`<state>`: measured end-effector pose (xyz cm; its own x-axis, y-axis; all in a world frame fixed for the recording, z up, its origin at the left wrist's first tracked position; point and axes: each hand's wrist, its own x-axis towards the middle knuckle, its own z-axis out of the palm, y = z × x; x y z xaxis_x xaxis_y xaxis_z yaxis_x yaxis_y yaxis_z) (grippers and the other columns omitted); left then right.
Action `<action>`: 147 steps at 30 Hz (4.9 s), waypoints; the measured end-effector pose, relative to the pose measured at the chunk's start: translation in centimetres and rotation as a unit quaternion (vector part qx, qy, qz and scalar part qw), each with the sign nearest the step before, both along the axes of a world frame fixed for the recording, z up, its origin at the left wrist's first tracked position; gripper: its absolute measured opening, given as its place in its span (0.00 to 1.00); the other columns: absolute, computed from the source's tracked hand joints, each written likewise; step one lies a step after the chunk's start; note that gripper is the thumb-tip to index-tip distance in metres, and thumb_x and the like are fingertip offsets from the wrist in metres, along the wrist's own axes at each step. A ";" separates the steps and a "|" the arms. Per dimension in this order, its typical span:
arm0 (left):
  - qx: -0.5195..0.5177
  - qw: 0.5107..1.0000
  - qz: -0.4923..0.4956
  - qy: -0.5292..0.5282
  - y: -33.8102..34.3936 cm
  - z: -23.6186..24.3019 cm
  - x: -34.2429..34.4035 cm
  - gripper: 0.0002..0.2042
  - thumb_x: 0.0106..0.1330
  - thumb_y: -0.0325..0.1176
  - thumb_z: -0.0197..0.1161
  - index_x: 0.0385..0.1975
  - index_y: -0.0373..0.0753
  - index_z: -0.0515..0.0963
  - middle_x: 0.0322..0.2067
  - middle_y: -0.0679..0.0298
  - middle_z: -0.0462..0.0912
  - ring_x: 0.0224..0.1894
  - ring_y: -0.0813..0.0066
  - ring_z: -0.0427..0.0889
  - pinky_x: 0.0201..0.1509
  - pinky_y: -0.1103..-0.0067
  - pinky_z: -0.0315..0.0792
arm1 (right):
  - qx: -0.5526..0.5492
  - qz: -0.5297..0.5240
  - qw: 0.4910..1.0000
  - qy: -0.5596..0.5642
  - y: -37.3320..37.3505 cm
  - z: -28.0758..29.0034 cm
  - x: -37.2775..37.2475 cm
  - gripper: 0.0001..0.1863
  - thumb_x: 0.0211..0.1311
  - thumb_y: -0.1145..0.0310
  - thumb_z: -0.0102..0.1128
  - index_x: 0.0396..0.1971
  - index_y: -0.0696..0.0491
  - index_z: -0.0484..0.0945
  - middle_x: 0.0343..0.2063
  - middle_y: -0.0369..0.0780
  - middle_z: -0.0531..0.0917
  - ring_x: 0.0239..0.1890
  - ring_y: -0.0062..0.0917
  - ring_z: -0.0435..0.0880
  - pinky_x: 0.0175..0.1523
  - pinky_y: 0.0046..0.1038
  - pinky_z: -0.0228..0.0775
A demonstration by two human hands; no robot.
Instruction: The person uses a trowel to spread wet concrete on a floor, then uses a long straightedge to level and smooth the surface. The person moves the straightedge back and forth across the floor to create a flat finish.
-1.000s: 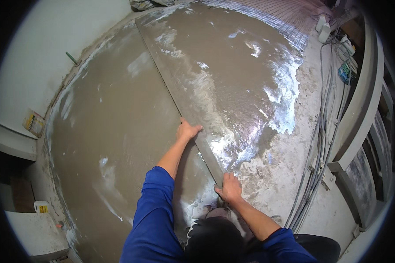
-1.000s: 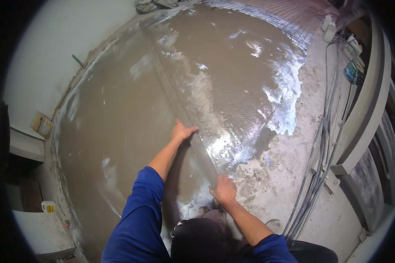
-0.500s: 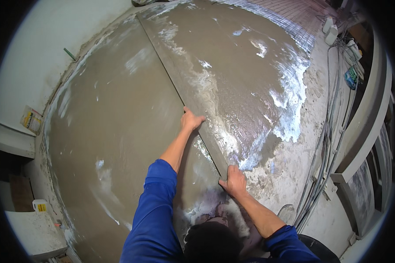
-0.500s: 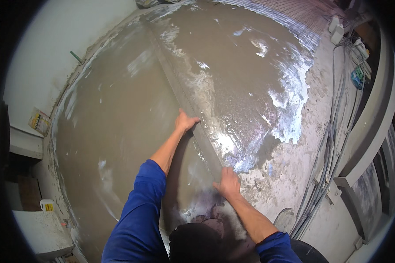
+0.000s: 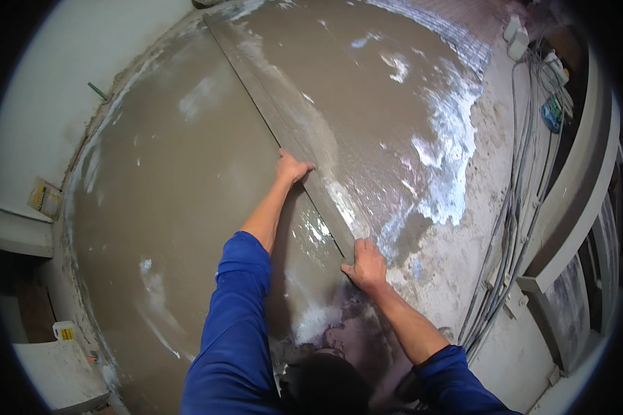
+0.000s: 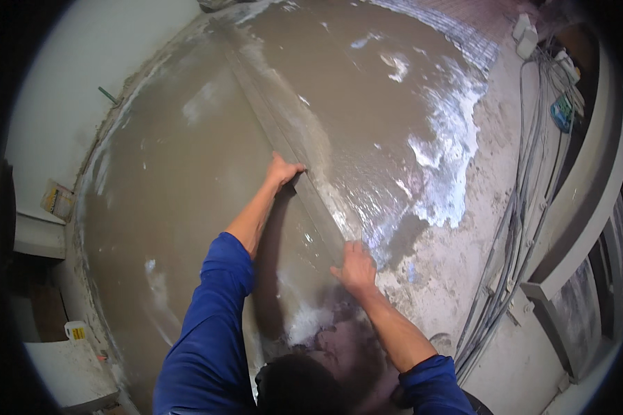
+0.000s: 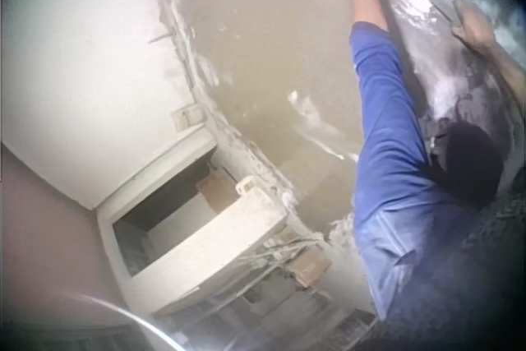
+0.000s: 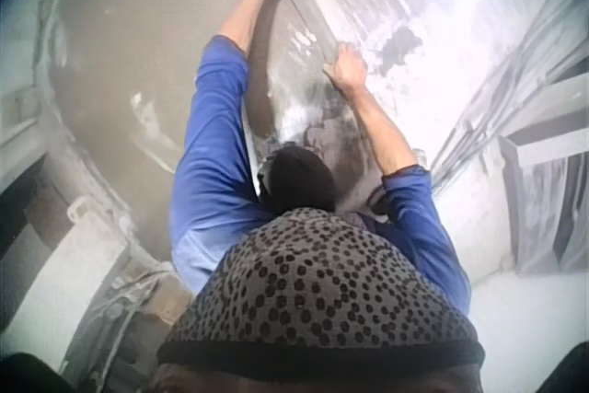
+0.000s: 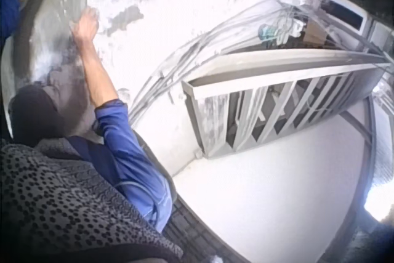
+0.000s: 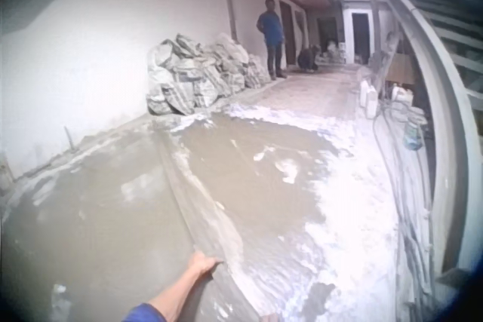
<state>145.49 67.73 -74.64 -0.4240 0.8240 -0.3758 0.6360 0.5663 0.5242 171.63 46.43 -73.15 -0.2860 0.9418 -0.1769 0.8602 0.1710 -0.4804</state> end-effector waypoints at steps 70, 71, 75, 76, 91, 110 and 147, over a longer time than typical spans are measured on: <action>0.009 0.995 -0.084 -0.047 11.4 0.5 24.8 0.59 0.52 0.50 0.75 0.70 0.19 0.40 0.58 0.35 0.74 0.61 0.46 0.76 0.67 0.67 0.69 | 0.030 -0.160 0.987 0.009 8.1 0.6 19.7 0.26 0.37 0.65 0.78 0.38 0.54 0.75 0.37 0.44 0.75 0.41 0.43 0.78 0.44 0.42 0.73; 0.011 0.995 -0.086 -0.039 12.5 0.4 24.6 0.60 0.52 0.49 0.75 0.70 0.19 0.40 0.58 0.36 0.74 0.61 0.46 0.76 0.66 0.67 0.70 | 0.018 -0.163 0.986 0.005 9.0 0.4 19.4 0.26 0.38 0.65 0.77 0.38 0.54 0.75 0.37 0.44 0.75 0.41 0.43 0.79 0.44 0.42 0.74; 0.025 0.995 -0.095 -0.019 16.8 -0.2 23.5 0.61 0.51 0.50 0.76 0.70 0.19 0.39 0.59 0.37 0.74 0.62 0.47 0.75 0.66 0.68 0.70 | 0.100 -0.142 0.983 0.052 12.0 -0.6 18.2 0.25 0.40 0.64 0.77 0.39 0.55 0.75 0.38 0.44 0.76 0.42 0.43 0.79 0.45 0.42 0.74; 0.024 0.995 -0.096 -0.022 17.7 -0.3 23.3 0.61 0.51 0.50 0.76 0.70 0.19 0.39 0.59 0.37 0.74 0.62 0.47 0.75 0.66 0.68 0.70 | 0.093 -0.150 0.983 0.044 12.5 -0.7 17.9 0.25 0.41 0.63 0.76 0.40 0.55 0.75 0.39 0.44 0.76 0.42 0.43 0.79 0.45 0.42 0.74; 0.177 0.948 -0.264 0.000 -6.2 7.9 13.6 0.37 0.61 0.46 0.67 0.69 0.38 0.64 0.29 0.47 0.83 0.32 0.52 0.83 0.41 0.63 0.76 | 0.054 -0.149 0.987 -0.015 15.4 -0.6 19.7 0.27 0.46 0.56 0.72 0.42 0.56 0.75 0.40 0.48 0.77 0.43 0.47 0.80 0.48 0.46 0.74; -0.150 0.914 0.005 0.377 -78.9 30.6 6.6 0.25 0.71 0.53 0.53 0.59 0.43 0.75 0.46 0.50 0.84 0.40 0.48 0.83 0.39 0.59 0.75 | 0.031 -0.106 0.984 -0.141 33.0 1.3 39.1 0.30 0.50 0.56 0.74 0.52 0.53 0.75 0.49 0.45 0.78 0.53 0.43 0.79 0.55 0.44 0.75; -0.294 0.940 -0.024 0.169 -39.7 15.8 -5.9 0.31 0.69 0.54 0.54 0.62 0.33 0.74 0.42 0.48 0.81 0.42 0.60 0.76 0.45 0.68 0.72 | -0.066 -0.132 0.956 -0.254 34.5 3.0 54.8 0.31 0.60 0.59 0.57 0.65 0.49 0.67 0.63 0.48 0.71 0.65 0.42 0.70 0.66 0.50 0.62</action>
<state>139.62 28.02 -58.80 -0.5687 0.5372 -0.6229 0.7425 0.6612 -0.1077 226.39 80.94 -70.10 0.1119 0.9290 -0.3528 0.9931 -0.1167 0.0078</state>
